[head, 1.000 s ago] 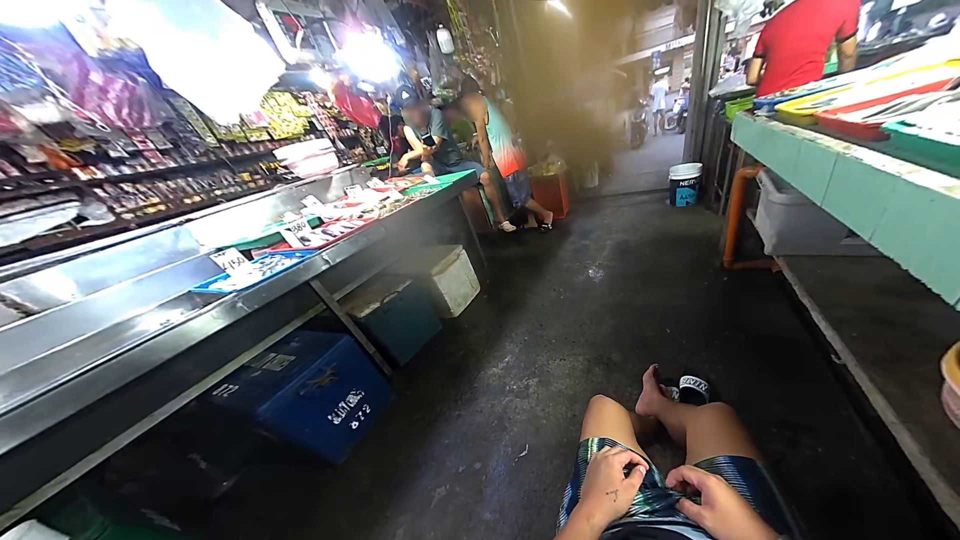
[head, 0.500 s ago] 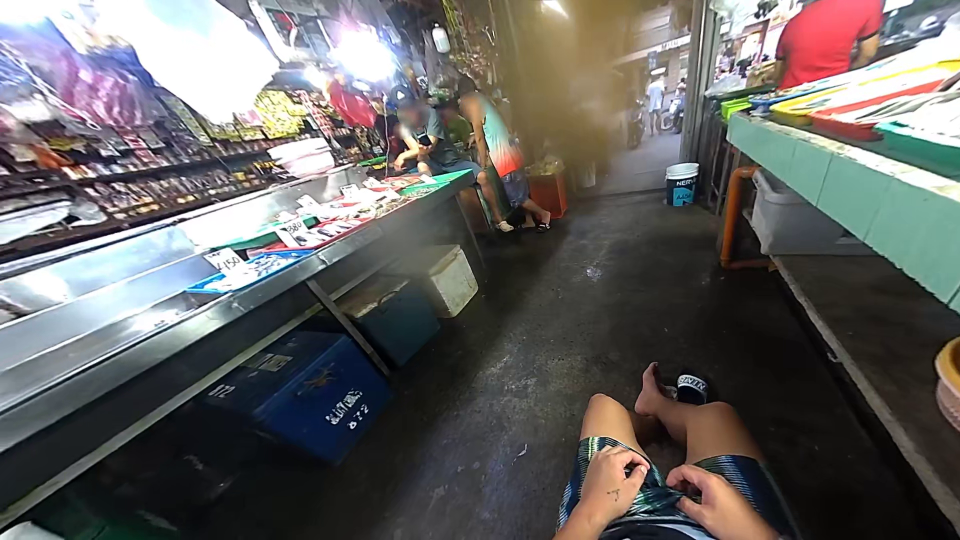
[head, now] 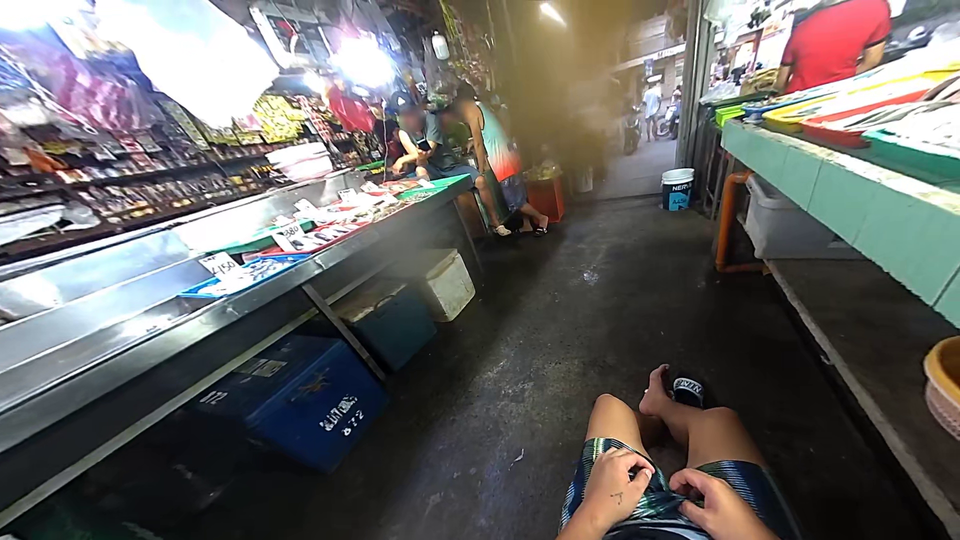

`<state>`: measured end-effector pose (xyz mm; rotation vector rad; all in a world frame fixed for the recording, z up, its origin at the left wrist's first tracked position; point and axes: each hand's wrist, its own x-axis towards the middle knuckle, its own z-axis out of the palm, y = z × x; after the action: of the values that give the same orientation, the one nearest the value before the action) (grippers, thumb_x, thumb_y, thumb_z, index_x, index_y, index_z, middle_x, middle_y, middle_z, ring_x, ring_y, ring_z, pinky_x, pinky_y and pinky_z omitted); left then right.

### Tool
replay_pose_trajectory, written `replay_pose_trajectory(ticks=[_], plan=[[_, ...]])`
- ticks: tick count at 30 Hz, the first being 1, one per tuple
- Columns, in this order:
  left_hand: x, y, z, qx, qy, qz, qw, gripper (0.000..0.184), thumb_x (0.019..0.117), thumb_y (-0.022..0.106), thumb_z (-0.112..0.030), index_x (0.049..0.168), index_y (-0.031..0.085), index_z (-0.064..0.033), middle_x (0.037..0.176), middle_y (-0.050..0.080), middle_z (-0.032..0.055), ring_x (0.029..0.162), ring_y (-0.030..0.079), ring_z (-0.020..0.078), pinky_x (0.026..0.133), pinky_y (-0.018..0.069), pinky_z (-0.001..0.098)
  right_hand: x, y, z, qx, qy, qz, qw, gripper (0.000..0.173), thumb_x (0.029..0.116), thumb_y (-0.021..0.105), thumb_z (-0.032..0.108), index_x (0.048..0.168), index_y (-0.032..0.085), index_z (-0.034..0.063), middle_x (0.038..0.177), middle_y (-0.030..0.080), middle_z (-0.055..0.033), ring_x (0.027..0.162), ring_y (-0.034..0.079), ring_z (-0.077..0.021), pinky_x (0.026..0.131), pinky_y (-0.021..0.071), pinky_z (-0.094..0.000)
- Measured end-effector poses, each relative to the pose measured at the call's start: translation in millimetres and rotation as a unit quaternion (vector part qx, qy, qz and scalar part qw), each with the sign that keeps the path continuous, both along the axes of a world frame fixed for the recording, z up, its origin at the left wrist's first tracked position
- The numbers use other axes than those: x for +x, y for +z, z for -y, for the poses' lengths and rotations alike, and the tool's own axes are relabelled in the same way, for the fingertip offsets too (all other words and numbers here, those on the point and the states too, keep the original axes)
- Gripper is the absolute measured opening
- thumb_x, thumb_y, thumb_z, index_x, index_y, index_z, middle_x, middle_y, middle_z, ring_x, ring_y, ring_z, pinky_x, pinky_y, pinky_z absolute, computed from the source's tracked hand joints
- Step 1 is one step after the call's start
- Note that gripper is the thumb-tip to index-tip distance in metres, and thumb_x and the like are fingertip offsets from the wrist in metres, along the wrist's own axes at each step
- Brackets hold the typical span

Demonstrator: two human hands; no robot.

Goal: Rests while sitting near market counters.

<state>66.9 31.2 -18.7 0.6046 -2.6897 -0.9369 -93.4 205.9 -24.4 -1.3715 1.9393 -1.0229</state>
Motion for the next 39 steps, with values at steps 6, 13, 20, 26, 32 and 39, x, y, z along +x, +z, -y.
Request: replay_pose_trajectory(ticks=[6, 13, 20, 26, 32, 39], plan=[[5, -4, 2, -0.006, 0.016, 0.010, 1.000, 0.031, 0.1030, 0.051, -0.040, 0.110, 0.077, -0.0239, 0.112, 0.073, -0.0071, 0.113, 0.063, 0.0078, 0.107, 0.0449, 0.0357, 1, -3, 3, -0.006, 0.004, 0.001, 1.000, 0.027, 0.0865, 0.073, 0.015, 0.113, 0.073, 0.0079, 0.107, 0.073, -0.0092, 0.097, 0.070, -0.0201, 0.091, 0.0576, -0.0419], [16, -5, 10, 0.009, 0.051, 0.018, 0.998, 0.031, 0.1028, 0.052, -0.040, 0.109, 0.077, -0.0241, 0.113, 0.073, -0.0083, 0.115, 0.062, 0.0064, 0.108, 0.0447, 0.0353, 5, -1, 16, 0.004, 0.033, -0.007, 0.999, 0.027, 0.0870, 0.073, 0.017, 0.113, 0.073, 0.0094, 0.108, 0.072, -0.0083, 0.099, 0.069, -0.0195, 0.092, 0.0573, -0.0415], [8, 1, 3, 0.010, 0.032, 0.012, 0.999, 0.030, 0.1028, 0.052, -0.038, 0.109, 0.077, -0.0230, 0.111, 0.073, -0.0078, 0.113, 0.062, 0.0064, 0.107, 0.0445, 0.0356, 3, 0, 6, -0.002, 0.010, 0.000, 1.000, 0.027, 0.0862, 0.072, 0.015, 0.112, 0.073, 0.0080, 0.108, 0.072, -0.0094, 0.098, 0.070, -0.0209, 0.092, 0.0574, -0.0429], [1, 1, -1, 0.000, 0.006, 0.015, 1.000, 0.031, 0.1036, 0.051, -0.040, 0.110, 0.077, -0.0235, 0.113, 0.073, -0.0077, 0.115, 0.062, 0.0071, 0.108, 0.0439, 0.0357, 0, -2, 0, -0.008, 0.000, 0.003, 1.000, 0.027, 0.0860, 0.072, 0.016, 0.112, 0.073, 0.0077, 0.107, 0.072, -0.0092, 0.098, 0.069, -0.0201, 0.092, 0.0571, -0.0414], [13, -2, 6, 0.003, 0.043, 0.025, 0.999, 0.031, 0.1028, 0.051, -0.040, 0.110, 0.077, -0.0244, 0.113, 0.073, -0.0084, 0.116, 0.062, 0.0067, 0.108, 0.0442, 0.0360, 4, -1, 11, 0.006, 0.018, 0.000, 1.000, 0.027, 0.0862, 0.073, 0.016, 0.112, 0.073, 0.0100, 0.108, 0.072, -0.0077, 0.098, 0.069, -0.0187, 0.092, 0.0572, -0.0405], [14, -4, 7, 0.006, 0.045, 0.006, 0.999, 0.030, 0.1027, 0.052, -0.039, 0.108, 0.077, -0.0230, 0.112, 0.073, -0.0078, 0.113, 0.063, 0.0068, 0.107, 0.0453, 0.0355, 4, 0, 13, 0.005, 0.026, -0.001, 1.000, 0.027, 0.0865, 0.073, 0.015, 0.113, 0.073, 0.0089, 0.109, 0.072, -0.0086, 0.099, 0.069, -0.0191, 0.093, 0.0569, -0.0408]])
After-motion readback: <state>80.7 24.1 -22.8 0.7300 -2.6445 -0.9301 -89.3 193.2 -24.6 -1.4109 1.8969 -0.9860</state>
